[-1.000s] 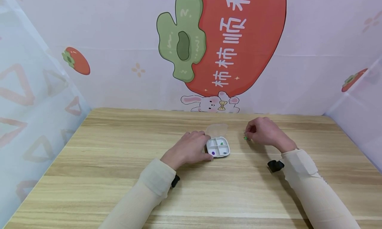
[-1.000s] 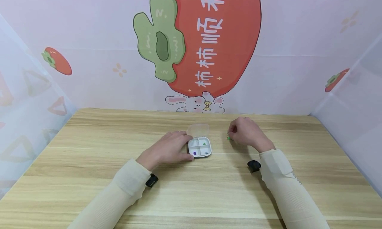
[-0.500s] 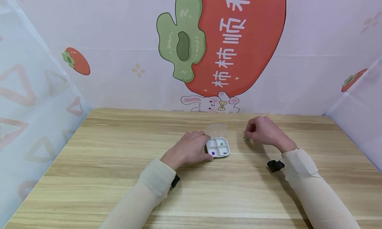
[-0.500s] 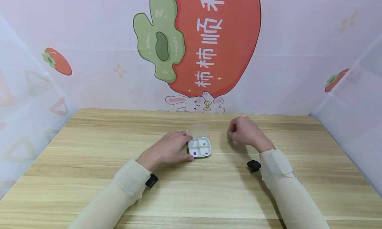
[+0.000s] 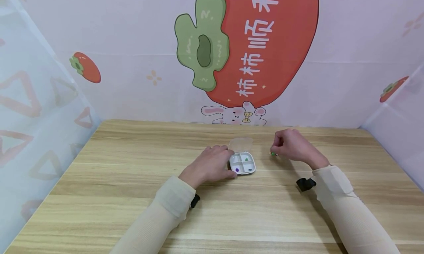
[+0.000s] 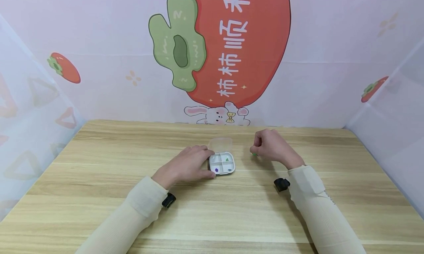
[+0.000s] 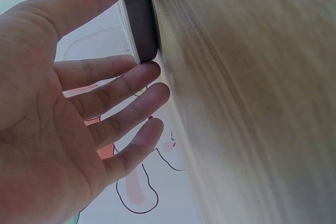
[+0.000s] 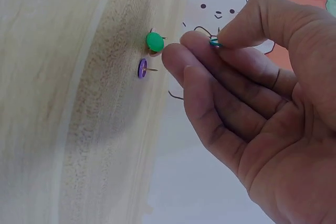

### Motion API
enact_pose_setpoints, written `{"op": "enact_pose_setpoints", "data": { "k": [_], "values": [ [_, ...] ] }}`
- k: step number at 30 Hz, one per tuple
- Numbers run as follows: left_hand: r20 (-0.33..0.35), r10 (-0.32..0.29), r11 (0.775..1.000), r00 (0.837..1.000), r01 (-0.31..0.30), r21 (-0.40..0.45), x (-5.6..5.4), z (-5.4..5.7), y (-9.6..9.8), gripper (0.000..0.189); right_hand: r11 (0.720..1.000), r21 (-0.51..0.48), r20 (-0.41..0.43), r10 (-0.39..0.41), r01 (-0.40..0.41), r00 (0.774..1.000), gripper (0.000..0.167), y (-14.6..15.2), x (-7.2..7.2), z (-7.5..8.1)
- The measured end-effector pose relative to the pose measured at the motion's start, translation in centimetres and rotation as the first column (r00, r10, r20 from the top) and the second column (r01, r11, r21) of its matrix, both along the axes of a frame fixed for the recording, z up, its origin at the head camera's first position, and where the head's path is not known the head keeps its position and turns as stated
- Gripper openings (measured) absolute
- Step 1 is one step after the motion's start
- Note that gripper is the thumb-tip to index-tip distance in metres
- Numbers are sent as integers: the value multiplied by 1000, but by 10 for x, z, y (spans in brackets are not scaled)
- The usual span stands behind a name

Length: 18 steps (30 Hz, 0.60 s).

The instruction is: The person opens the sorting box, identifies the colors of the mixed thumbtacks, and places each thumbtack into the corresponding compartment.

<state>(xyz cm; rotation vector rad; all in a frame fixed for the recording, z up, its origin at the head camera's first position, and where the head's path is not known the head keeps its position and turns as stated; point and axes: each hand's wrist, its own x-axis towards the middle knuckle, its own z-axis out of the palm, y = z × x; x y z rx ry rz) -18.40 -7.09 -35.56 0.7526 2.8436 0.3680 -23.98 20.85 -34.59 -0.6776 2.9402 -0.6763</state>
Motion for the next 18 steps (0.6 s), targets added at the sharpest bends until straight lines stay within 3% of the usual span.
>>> {"op": "enact_pose_setpoints", "data": {
  "k": [18],
  "values": [
    [-1, 0, 1000, 1000, 0, -1, 0, 0, 0, 62, 996, -71, 84, -51, 57, 995, 8, -3, 0, 1]
  ]
}}
